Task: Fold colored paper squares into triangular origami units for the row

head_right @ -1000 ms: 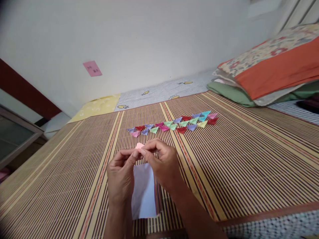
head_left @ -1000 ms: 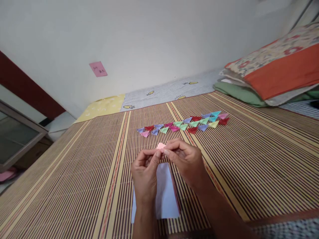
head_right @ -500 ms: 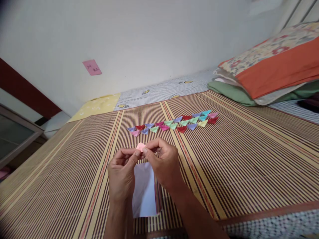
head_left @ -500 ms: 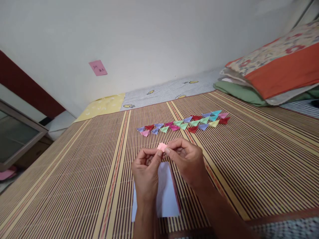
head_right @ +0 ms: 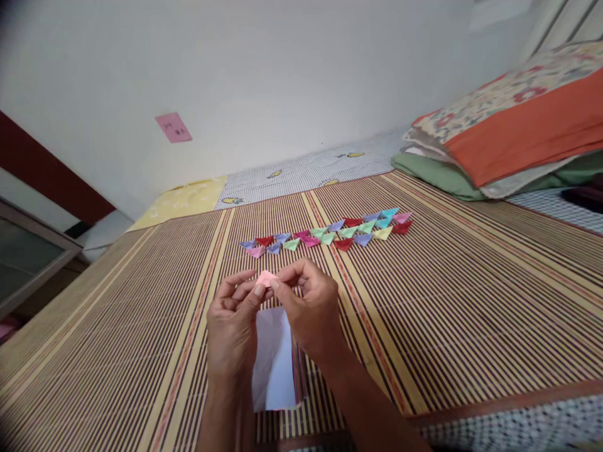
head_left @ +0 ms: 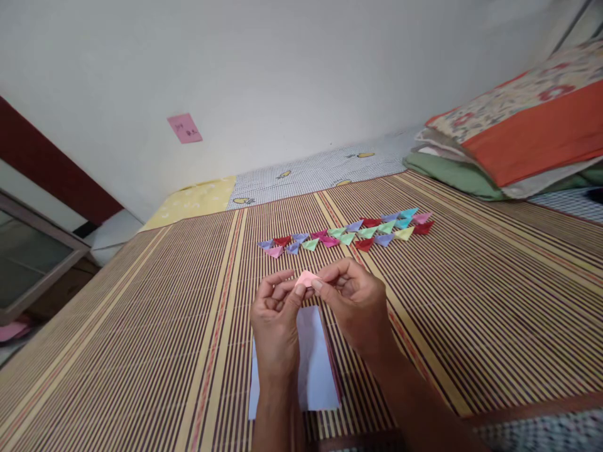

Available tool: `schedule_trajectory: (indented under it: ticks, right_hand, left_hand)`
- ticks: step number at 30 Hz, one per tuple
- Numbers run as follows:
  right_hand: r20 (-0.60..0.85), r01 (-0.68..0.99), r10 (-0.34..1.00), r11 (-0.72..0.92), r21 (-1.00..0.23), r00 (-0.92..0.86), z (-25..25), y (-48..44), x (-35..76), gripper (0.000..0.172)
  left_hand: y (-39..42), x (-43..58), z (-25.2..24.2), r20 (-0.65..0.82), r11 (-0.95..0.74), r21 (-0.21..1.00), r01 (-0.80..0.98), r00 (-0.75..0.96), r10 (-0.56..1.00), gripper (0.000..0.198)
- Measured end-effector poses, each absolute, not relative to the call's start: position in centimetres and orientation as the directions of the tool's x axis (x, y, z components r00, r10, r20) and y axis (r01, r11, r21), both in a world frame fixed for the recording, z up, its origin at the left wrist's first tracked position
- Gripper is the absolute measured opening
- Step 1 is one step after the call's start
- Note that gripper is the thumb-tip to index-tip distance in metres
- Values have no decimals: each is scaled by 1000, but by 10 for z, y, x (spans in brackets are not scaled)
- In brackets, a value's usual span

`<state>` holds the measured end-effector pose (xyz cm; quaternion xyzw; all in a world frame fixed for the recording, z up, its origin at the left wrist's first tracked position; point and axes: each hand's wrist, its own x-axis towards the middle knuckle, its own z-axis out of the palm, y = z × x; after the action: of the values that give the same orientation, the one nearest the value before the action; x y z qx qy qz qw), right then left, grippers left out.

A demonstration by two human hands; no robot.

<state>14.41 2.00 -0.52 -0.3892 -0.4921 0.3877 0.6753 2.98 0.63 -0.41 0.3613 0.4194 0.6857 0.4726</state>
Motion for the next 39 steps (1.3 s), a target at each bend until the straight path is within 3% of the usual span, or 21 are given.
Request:
schedule_trajectory:
  ticks: [4,7,11,13,18,22,25,29,32,37,39]
  right_hand:
    - [333,-187,928,361,-914,166,-7,21,146,14]
    - [311,-213,943,329,-920,115,-7,21,148,16]
    - [314,-123,948,307,-944,-44,-4,21,154,10]
    - [329,-98,939,319,-943,-101,-2,21,157,16]
    - [370,-83,927,364,-928,-70,2,19,159,17]
    - [344,-110,936,336,-936,-71,2,19,156,20]
    - [342,-92,938,337,-937,-46,2,18,155,20]
    - [396,-21,912,396,-918,-111,6,17,159,21]
    - [432,26,889,440,-898,-150,9,16,159,22]
    - [526,152,849,528,-835,-61,6,15,152,24]
    - [536,132,843,538,-833,-48,6,15,150,23]
  left_hand:
    - [7,28,-3,50,-110,933,-342,-179,983,21]
    - [6,25,-5,98,-147,942,-303,-169,981,14]
    - [4,21,-5,146,-182,945,-272,-146,978,13]
    - [4,21,-4,123,-153,944,-294,-118,985,14]
    - [5,23,-2,107,-127,914,-386,-73,992,14]
    - [1,24,-2,226,-255,934,-252,-139,964,12]
    - [1,25,-2,230,-258,938,-231,-141,963,14]
    - [2,26,-2,183,-207,946,-250,-114,976,14]
    - [0,26,-2,237,-259,944,-203,-126,963,14]
    - [-3,27,-1,343,-357,934,-15,-245,907,15]
    - [-2,28,-1,339,-356,934,-25,-244,908,16]
